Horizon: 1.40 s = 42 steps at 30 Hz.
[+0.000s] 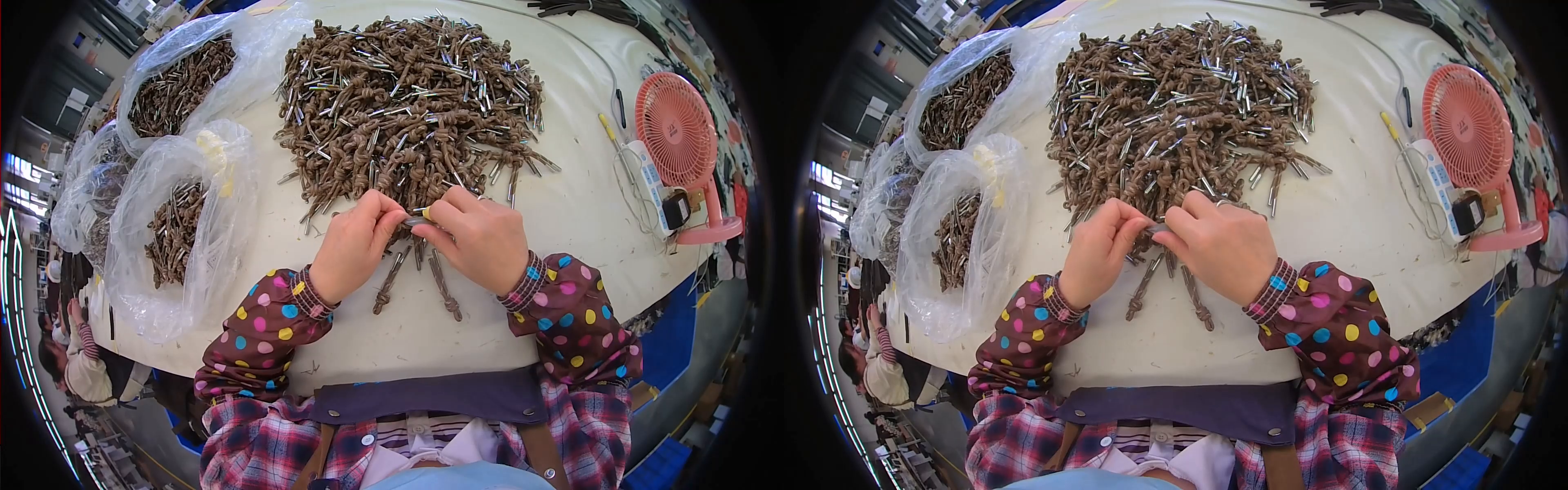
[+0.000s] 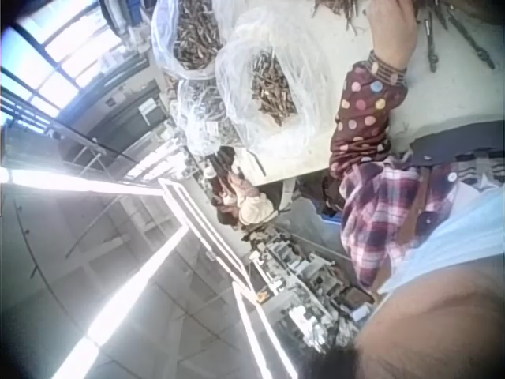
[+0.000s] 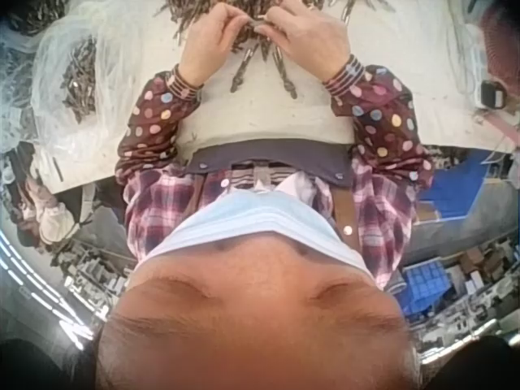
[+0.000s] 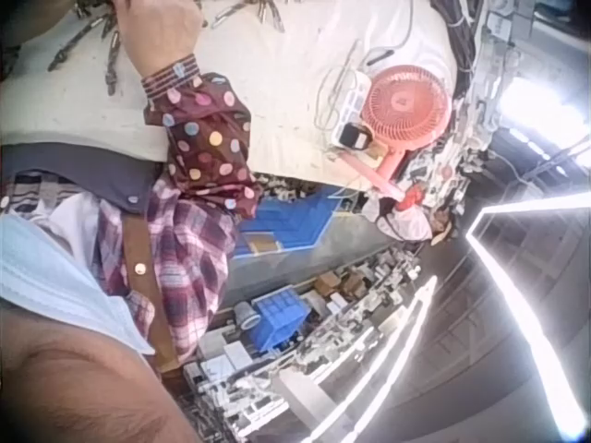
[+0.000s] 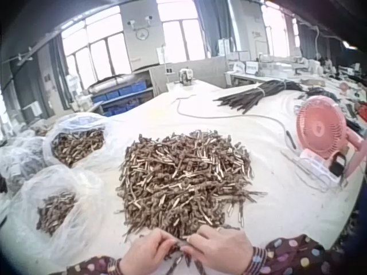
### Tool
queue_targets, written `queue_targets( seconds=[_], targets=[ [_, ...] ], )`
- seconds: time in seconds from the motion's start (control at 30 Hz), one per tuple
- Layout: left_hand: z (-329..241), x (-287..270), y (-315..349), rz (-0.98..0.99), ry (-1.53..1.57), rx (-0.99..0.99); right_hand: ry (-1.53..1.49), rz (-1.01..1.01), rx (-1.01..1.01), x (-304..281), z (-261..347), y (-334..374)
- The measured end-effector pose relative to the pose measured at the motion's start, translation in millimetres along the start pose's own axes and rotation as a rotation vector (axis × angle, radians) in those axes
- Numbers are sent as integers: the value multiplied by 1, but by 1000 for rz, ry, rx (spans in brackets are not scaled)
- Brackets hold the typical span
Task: The recorder is assembling small decorative tassels or leather pulls by wrapping and securing brown leather/cord strips around a metal core.
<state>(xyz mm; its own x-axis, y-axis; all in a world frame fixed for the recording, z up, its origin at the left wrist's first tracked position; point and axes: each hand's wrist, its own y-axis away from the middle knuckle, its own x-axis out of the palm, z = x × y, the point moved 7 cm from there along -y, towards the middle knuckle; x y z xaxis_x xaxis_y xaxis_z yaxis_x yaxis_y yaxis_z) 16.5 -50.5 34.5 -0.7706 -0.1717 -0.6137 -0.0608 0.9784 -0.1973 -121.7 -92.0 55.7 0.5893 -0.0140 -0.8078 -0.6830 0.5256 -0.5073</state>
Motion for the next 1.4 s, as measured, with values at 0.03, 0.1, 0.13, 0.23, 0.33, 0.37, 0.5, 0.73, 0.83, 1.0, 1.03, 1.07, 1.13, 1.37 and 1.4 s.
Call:
queue_targets(
  seconds=[0.03, 0.1, 0.13, 0.23, 0.33, 0.37, 0.5, 0.73, 0.83, 1.0, 1.03, 1.07, 1.13, 1.37, 1.4],
  targets=[
    [0, 0, 0, 0, -1, 0, 12, 0, -13, 0, 1, 0],
    [0, 1, -1, -1, -1, 15, 24, -1, -25, 0, 1, -1],
    [0, 1, 0, -1, -2, 14, 34, 2, -39, 0, 2, -1],
    [-1, 1, 0, -4, -27, 25, 39, 7, -61, -1, 2, -2],
    [-2, -1, 1, -20, 2, 35, -32, 12, -37, 0, -1, -2],
    [0, -2, 1, -26, 36, 4, -98, 13, -3, 0, -4, -2],
    [4, -5, 1, -27, 186, -70, -388, 16, 257, 5, -29, -2],
    [-24, -9, 5, -82, -55, 492, -1183, 271, 651, 36, -42, 11],
    [-32, -14, 9, -174, -136, 592, -1061, 250, 587, 35, -44, 12],
    [-28, -13, 3, -84, -349, 360, -555, 95, 392, 7, -31, 4],
    [-29, -11, 5, -83, -350, 359, -566, 93, 401, 8, -29, 4],
    [-31, -10, 7, -120, -374, 364, -577, 91, 411, 8, -28, 4],
    [-32, -9, 7, -157, -395, 370, -624, 134, 470, 13, -31, 6],
    [-34, -9, 9, -200, -380, 443, -1021, 137, 623, 26, -31, 11],
    [-32, -11, 9, -209, -333, 451, -1022, 138, 622, 26, -31, 10]
  ],
)
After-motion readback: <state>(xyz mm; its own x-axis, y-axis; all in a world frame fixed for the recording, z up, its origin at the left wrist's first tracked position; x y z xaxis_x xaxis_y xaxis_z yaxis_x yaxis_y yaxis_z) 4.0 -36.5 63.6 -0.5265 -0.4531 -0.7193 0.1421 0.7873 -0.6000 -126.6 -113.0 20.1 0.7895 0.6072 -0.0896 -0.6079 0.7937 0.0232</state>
